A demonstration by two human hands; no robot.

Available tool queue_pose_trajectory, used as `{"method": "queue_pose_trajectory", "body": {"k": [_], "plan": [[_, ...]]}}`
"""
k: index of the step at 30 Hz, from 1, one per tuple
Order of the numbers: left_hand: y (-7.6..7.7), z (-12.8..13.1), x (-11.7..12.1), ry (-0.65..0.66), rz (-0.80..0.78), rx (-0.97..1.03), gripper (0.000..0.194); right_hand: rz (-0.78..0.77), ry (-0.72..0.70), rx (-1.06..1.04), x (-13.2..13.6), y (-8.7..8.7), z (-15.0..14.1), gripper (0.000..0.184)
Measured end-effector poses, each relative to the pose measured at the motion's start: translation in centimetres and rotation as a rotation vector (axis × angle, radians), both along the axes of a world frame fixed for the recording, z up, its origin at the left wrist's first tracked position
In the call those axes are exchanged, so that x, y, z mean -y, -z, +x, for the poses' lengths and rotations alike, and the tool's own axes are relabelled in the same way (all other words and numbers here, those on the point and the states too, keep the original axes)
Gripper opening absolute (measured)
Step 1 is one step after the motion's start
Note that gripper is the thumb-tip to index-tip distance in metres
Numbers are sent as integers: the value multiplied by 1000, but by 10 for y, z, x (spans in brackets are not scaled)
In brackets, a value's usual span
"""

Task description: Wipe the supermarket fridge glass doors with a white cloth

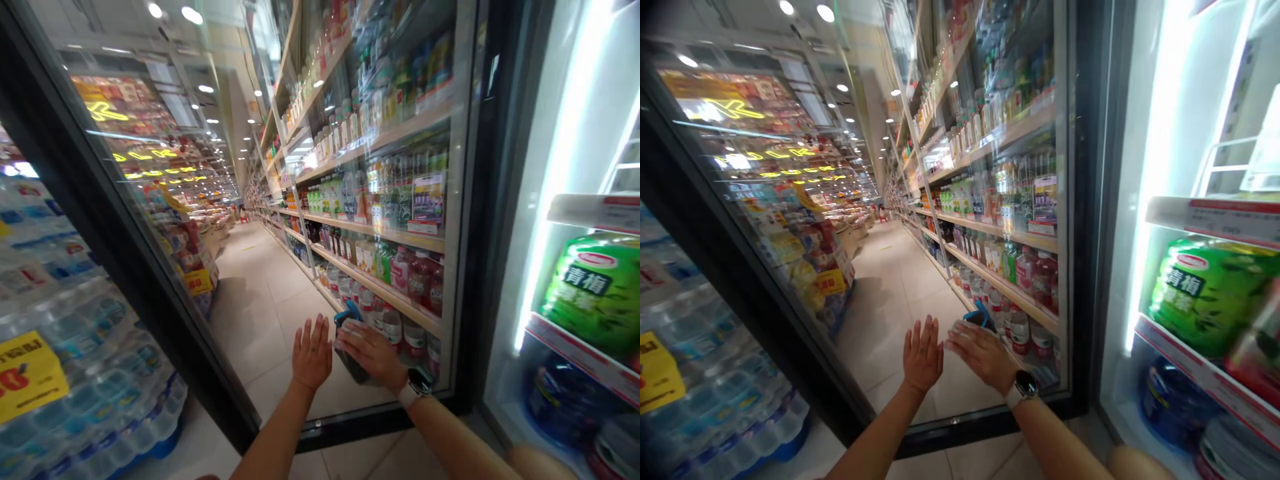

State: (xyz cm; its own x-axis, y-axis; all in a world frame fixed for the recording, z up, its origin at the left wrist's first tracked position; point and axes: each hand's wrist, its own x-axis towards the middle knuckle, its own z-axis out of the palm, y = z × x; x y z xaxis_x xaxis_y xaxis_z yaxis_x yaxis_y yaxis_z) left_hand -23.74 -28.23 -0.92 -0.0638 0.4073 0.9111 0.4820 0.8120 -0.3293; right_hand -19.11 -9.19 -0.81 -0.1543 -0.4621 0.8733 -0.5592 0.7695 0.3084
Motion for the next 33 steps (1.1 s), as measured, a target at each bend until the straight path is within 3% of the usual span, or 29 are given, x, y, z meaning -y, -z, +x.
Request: {"method": "queue_pose_trajectory", "body": {"k": [6, 11, 14, 18, 27, 33], "plan": [[-1, 3, 1, 4, -1, 24, 61, -371, 170, -73, -28, -39, -4, 52], [0, 5, 0, -5, 2, 25, 62, -776, 257, -231, -51, -56, -11, 55], [0, 7, -1, -9, 3, 28, 62, -894, 248, -262, -44, -62, -13, 54], [1, 8, -2, -9, -1, 30, 61, -821, 184, -204, -20, -57, -14, 54], [6, 3, -1, -22, 0, 22, 61, -450, 92, -62, 12, -17, -9, 57], [3, 3, -1, 3, 6, 26, 60, -219, 51, -2, 22, 28, -4, 45]]}}
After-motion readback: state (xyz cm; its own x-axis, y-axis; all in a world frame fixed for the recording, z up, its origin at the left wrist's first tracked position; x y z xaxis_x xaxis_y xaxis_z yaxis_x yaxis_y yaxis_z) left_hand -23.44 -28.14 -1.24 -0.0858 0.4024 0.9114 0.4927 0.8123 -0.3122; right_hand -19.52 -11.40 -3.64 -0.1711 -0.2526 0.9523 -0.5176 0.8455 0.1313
